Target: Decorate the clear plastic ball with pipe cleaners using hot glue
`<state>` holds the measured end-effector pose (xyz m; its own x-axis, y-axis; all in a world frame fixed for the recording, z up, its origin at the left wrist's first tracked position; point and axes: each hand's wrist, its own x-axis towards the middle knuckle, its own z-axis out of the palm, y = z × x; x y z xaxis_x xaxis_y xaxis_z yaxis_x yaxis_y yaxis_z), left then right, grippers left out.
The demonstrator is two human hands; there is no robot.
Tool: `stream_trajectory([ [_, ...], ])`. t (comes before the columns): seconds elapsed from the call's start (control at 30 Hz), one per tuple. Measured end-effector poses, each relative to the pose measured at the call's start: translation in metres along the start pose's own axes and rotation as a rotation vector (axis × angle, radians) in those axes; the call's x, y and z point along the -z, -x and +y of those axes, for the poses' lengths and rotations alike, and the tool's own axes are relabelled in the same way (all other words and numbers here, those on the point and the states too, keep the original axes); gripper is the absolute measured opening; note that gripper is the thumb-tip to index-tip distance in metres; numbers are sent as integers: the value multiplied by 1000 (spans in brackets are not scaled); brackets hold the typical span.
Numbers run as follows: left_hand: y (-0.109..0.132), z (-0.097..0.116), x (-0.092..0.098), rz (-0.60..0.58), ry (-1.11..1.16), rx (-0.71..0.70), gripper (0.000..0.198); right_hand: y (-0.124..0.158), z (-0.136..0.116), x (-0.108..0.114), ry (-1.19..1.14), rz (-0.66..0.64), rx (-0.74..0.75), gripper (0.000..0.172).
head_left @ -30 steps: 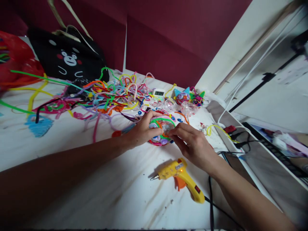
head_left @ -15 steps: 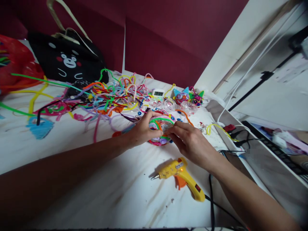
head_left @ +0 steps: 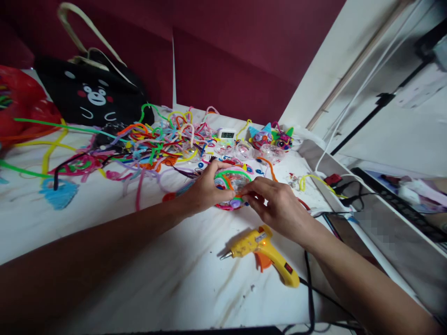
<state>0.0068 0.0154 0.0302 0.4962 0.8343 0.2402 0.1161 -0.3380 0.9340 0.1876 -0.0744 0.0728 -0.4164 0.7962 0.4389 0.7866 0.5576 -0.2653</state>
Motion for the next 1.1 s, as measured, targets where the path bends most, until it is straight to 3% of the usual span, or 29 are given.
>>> stream_trajectory([
  [0.3,-2,0,0,3,-9,-3,61,5,8,7,20,55,4,13],
  [1.1,-1,4,3,-46,26,19,61,3,12,3,118,48,34,9],
])
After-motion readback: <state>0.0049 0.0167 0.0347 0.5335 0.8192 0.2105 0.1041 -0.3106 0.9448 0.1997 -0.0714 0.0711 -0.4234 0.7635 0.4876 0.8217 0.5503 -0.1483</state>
